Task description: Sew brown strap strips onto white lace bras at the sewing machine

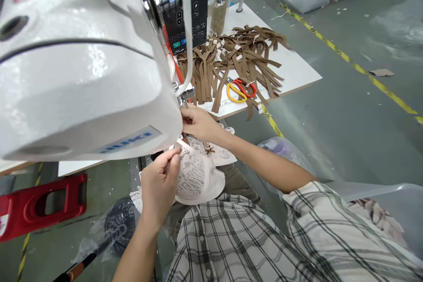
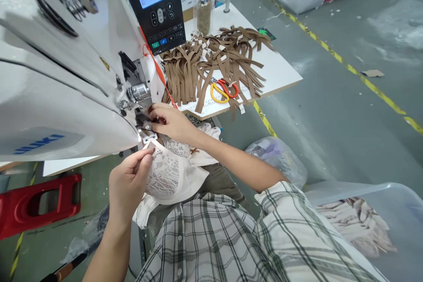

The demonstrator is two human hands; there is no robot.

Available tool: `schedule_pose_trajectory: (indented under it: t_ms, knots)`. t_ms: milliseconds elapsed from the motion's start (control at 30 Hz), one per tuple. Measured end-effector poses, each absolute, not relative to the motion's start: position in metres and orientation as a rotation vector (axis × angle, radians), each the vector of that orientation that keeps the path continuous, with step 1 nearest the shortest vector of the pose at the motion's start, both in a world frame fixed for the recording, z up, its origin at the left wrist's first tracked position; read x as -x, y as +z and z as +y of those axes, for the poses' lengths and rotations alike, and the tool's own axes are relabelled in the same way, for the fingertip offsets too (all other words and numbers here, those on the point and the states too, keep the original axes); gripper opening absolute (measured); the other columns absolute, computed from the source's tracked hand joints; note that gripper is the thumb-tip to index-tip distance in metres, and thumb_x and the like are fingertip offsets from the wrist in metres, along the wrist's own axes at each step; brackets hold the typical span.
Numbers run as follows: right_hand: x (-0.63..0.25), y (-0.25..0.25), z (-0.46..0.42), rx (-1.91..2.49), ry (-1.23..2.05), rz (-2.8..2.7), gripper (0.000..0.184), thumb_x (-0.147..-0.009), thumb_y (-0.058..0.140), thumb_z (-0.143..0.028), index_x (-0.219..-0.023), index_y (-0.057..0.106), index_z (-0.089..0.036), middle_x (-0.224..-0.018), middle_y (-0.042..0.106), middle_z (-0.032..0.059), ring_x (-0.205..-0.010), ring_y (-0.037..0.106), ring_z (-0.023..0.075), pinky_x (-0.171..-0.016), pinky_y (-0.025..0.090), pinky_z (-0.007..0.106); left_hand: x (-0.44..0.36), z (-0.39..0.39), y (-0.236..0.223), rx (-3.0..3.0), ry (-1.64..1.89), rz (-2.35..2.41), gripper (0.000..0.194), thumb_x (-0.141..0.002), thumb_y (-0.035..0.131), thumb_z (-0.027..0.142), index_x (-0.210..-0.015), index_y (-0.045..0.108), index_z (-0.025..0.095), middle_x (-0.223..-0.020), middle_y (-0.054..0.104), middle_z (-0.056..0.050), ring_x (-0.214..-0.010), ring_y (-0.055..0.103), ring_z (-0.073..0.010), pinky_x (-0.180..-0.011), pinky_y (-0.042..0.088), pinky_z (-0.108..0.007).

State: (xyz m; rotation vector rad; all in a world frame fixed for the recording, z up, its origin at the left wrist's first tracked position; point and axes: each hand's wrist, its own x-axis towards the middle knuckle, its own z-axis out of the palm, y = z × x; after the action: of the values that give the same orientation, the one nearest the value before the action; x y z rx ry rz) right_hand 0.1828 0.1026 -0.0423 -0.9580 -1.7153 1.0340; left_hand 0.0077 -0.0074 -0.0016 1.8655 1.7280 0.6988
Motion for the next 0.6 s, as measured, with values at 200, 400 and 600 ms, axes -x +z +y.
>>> schedule_pose_trajectory:
  t_ms: [200, 400, 600]
  knots:
    - [-0.181, -0.062, 0.088, 0.939, 1.112, -1.397, 0.014, -0.085, 0.065, -0.032, -0.089, 0.063, -0.019, -0.111, 0.060, 0.0063, -0.085, 0.058, 0.0142, -0.075, 0.049, 0.028, -0.008, -0.009, -0.001, -1.883, 0.731, 1.747, 0.025, -0.095, 0.057, 0.032, -0.107, 0.077, 0.023, -0.099, 0.080, -0.003, -0.082, 0.074, -0.0178, -0.074, 0.057, -0.025]
    - [-0.182, -0.082, 0.057, 0.949, 1.230, -1.202, 0.021, -0.087, 0.069, -0.040, -0.089, 0.058, -0.022, -0.089, 0.057, 0.0013, -0.076, 0.055, 0.0136, -0.070, 0.046, 0.029, -0.003, -0.010, -0.007, -1.900, 0.817, 1.795, 0.022, -0.094, 0.058, 0.031, -0.101, 0.078, 0.023, -0.094, 0.080, -0.002, -0.073, 0.071, -0.0145, -0.059, 0.051, -0.020]
    - [-0.182, -0.082, 0.038, 0.892, 1.289, -1.230, 0.021, -0.087, 0.068, -0.039, -0.087, 0.056, -0.022, -0.087, 0.055, 0.0010, -0.077, 0.053, 0.0140, -0.070, 0.045, 0.029, 0.000, -0.012, -0.012, -1.916, 0.886, 1.823, 0.020, -0.093, 0.059, 0.028, -0.099, 0.078, 0.024, -0.094, 0.079, 0.000, -0.077, 0.071, -0.0131, -0.071, 0.054, -0.020]
